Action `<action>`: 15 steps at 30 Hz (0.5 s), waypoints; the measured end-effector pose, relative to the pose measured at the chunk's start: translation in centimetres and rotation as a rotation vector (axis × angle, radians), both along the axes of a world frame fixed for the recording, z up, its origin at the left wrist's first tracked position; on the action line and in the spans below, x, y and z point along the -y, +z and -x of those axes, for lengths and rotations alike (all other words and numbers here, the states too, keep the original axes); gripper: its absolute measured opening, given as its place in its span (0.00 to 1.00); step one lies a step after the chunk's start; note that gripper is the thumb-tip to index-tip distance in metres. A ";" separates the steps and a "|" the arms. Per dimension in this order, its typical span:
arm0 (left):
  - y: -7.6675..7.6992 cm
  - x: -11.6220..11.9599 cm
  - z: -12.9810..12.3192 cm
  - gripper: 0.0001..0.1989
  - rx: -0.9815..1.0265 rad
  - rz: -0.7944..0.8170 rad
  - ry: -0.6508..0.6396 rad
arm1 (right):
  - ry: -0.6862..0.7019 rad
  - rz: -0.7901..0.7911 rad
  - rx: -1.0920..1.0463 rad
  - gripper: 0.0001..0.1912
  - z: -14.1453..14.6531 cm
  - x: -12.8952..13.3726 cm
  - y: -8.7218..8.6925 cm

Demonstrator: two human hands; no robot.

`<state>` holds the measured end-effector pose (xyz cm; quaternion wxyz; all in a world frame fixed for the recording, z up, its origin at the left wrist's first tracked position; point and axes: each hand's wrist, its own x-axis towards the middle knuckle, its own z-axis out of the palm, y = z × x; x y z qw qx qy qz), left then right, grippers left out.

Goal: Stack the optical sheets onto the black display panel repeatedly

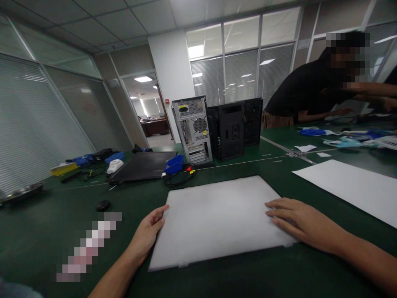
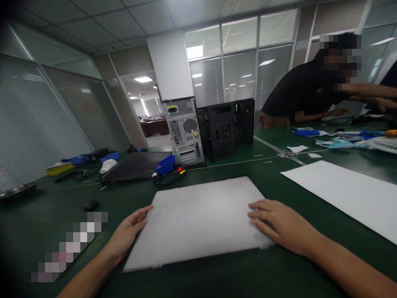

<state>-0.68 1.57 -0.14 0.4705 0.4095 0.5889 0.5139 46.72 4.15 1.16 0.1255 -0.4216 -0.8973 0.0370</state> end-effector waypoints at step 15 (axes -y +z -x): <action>0.3 0.1 0.1 0.25 -0.024 -0.010 -0.019 | -0.620 -0.375 -0.001 0.34 -14.1 -6.2 -4.2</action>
